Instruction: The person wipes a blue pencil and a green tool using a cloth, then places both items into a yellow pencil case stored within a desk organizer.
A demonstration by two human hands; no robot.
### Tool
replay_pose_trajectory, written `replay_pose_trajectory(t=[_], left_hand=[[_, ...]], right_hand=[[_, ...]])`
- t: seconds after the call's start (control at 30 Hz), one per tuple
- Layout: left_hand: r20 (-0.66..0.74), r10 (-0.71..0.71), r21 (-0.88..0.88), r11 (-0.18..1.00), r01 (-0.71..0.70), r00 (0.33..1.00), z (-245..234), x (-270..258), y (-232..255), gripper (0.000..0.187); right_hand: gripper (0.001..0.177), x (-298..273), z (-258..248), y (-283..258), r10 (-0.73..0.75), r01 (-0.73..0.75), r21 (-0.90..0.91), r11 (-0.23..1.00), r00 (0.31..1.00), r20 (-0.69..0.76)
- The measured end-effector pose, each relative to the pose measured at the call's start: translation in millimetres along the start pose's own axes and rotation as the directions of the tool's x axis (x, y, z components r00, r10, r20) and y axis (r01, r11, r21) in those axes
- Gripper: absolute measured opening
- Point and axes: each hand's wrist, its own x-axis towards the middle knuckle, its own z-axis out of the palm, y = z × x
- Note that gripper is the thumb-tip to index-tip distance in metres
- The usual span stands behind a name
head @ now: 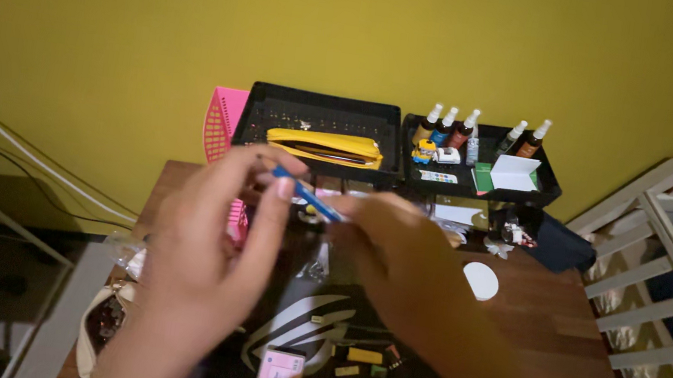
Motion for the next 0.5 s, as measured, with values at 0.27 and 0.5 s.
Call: replay_pose_trajectory(t=[0.27, 0.5], left_hand=[[0.132, -0.041, 0.009, 0.999, 0.041, 0.99, -6.1, 2.5, -15.1, 0.019], [0.363, 0.025, -0.371, 0.921, 0.12, 0.932, -11.3, 34.1, -34.7, 0.038]], right_hand=[[0.018, 7.1, 13.1, -18.3, 0.091, -0.088, -0.054, 0.995, 0.994, 0.059], [0.023, 46.4, -3.4, -22.0, 0.16, -0.089, 0.486, 0.869, 0.981, -0.106]])
